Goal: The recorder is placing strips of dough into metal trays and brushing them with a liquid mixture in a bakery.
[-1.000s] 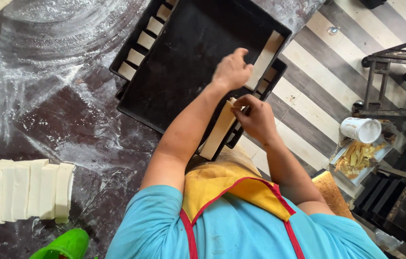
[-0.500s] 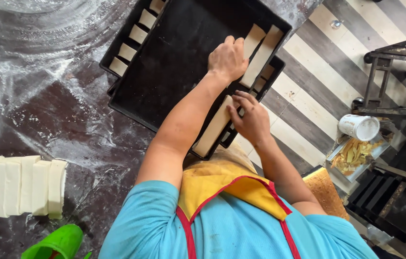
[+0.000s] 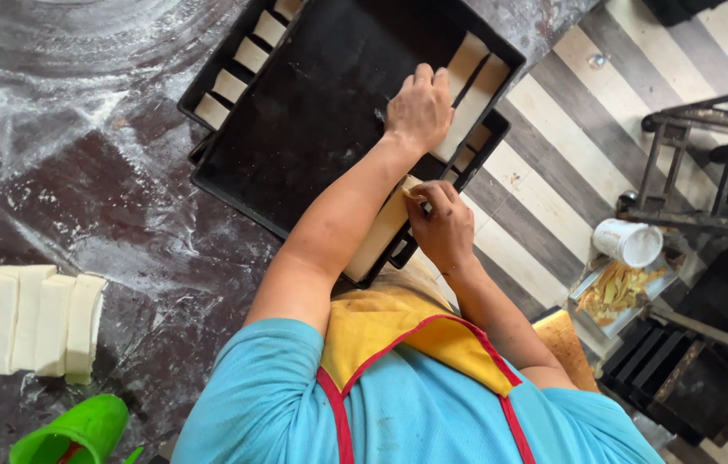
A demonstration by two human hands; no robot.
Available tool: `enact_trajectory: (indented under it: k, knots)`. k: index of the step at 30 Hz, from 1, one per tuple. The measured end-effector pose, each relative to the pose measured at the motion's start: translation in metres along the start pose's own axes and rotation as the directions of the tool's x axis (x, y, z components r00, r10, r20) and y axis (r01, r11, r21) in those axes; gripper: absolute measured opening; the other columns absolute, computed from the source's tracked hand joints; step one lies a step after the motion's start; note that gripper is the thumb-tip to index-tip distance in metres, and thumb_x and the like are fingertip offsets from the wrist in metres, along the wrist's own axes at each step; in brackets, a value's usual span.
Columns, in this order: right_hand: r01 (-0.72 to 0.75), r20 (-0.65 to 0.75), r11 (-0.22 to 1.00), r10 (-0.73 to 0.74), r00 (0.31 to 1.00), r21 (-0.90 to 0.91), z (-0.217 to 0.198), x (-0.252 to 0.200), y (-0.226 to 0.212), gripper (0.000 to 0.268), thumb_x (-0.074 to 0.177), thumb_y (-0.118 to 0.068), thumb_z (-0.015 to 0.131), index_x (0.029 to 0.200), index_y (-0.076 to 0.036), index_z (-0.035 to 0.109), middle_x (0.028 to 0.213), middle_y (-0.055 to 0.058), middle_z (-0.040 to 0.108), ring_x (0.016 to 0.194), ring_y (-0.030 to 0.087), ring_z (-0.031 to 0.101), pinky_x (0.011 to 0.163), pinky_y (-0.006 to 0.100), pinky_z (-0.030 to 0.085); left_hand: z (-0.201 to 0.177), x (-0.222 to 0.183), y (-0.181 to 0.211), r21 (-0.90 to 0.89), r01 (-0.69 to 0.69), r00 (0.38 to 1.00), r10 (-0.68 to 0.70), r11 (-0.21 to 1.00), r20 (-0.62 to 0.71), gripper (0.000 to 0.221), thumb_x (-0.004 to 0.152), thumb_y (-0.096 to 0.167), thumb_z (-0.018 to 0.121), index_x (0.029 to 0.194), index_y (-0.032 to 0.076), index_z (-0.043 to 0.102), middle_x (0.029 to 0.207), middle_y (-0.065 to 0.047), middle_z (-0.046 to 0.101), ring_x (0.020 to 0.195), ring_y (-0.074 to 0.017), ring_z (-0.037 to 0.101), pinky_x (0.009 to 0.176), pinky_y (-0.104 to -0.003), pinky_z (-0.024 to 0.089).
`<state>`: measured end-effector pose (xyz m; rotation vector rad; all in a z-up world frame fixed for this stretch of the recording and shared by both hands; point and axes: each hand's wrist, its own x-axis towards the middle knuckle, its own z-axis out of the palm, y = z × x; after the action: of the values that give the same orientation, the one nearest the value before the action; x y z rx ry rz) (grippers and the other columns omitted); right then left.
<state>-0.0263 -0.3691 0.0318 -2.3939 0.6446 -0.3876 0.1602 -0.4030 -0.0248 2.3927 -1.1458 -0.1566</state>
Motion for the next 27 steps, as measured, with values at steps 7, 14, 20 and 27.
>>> enact_trajectory:
  k: [7, 14, 20, 27]
  knots:
    - [-0.036, 0.261, 0.950, -0.049, 0.964, 0.310, -0.002, 0.056, 0.008, 0.015, 0.089, -0.016, 0.082, 0.099, -0.007, 0.077, 0.091, 0.006, 0.078, 0.069, 0.015, 0.072, 0.063, 0.028, 0.058, -0.022, -0.001, -0.052, -0.258, 0.205, 0.972, -0.228, 0.944, -0.063, 0.046, 0.091, 0.044, 0.073, 0.119, 0.008, 0.069, 0.117, -0.019, 0.066, 0.106, -0.0358, 0.069, 0.091, -0.045, 0.058]
    - [-0.085, -0.029, 0.978, 0.081, 0.996, -0.193, -0.016, 0.080, -0.021, 0.065, 0.088, -0.035, 0.084, 0.138, -0.003, 0.060, 0.086, 0.018, 0.074, 0.078, 0.033, 0.072, 0.072, 0.042, 0.056, -0.068, -0.020, -0.045, -0.144, 0.389, 0.920, -0.391, 0.910, 0.010, 0.041, 0.093, 0.048, 0.066, 0.114, 0.013, 0.072, 0.119, -0.016, 0.065, 0.110, -0.0347, 0.066, 0.088, -0.046, 0.057]
    - [0.063, 0.147, 0.957, -0.022, 0.989, -0.282, -0.006, 0.026, 0.000, 0.040, 0.089, -0.038, 0.077, 0.120, -0.013, 0.074, 0.112, 0.010, 0.076, 0.095, 0.032, 0.073, 0.079, 0.044, 0.059, -0.046, -0.004, -0.027, 0.018, 0.238, 0.971, -0.238, 0.971, -0.013, 0.049, 0.081, 0.041, 0.077, 0.116, 0.008, 0.064, 0.118, -0.015, 0.061, 0.112, -0.0335, 0.063, 0.086, -0.044, 0.058]
    - [-0.005, 0.076, 0.971, 0.023, 0.997, -0.238, -0.004, 0.009, 0.000, 0.036, 0.091, -0.039, 0.074, 0.118, -0.014, 0.074, 0.126, 0.001, 0.072, 0.098, 0.027, 0.073, 0.079, 0.039, 0.059, -0.036, 0.010, -0.032, -0.017, 0.263, 0.963, -0.261, 0.965, 0.075, 0.034, 0.084, 0.020, 0.070, 0.116, 0.011, 0.063, 0.122, -0.016, 0.057, 0.113, -0.0360, 0.061, 0.088, -0.047, 0.057]
